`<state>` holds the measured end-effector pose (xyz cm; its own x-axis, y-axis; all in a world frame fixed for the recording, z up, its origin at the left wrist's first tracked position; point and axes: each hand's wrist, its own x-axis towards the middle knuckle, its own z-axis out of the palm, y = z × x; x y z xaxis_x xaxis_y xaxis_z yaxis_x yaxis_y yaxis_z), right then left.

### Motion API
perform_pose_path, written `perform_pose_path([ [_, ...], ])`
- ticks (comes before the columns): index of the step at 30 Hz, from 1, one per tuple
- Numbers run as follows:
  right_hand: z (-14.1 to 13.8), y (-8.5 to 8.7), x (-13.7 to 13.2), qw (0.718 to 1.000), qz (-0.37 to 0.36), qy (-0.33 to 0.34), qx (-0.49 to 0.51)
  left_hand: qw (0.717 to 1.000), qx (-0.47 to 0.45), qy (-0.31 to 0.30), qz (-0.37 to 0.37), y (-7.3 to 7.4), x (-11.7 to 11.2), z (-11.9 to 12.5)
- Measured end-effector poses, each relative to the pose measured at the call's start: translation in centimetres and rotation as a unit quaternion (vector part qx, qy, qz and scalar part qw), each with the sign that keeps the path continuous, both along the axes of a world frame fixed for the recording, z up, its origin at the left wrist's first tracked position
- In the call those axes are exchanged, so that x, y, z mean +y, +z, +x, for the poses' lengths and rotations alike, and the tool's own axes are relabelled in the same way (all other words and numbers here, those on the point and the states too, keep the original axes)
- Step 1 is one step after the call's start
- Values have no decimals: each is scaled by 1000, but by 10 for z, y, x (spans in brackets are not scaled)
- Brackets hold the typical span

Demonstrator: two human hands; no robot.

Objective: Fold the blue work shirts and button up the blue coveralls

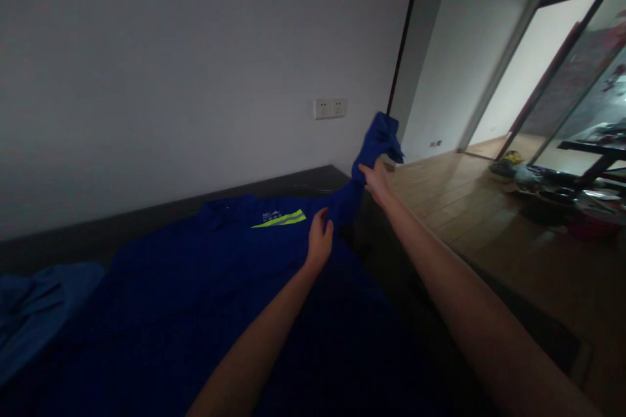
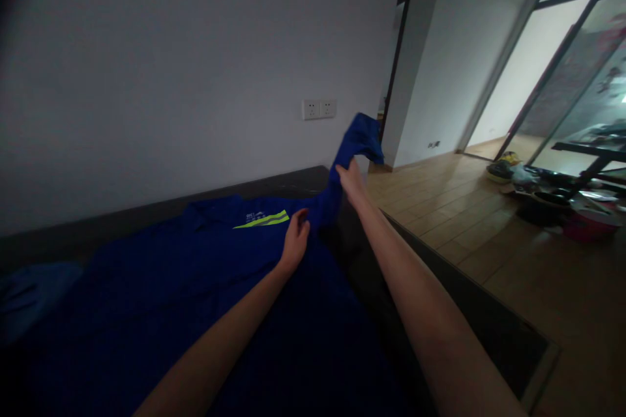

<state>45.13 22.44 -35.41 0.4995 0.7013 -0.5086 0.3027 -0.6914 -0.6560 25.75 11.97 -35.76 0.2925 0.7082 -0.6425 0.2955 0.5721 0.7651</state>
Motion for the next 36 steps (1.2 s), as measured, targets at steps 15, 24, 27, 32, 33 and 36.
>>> perform_pose_path([
  [15,-187,101,-128,766,75,627,123,863,41,300,-405,84,30,-357],
  [24,-105,61,-141,923,-114,367,9,894,127,199,-382,94,49,-350],
  [27,-103,43,-142,908,-126,398,14,901,149,158,-375,85,55,-345],
  [32,-115,26,-139,875,-126,467,20,906,230,83,-346,56,59,-353],
  [33,-116,23,-138,873,-130,470,17,912,251,60,-320,52,60,-354],
  [36,-115,15,-138,880,-136,455,19,929,253,37,-266,47,69,-350],
])
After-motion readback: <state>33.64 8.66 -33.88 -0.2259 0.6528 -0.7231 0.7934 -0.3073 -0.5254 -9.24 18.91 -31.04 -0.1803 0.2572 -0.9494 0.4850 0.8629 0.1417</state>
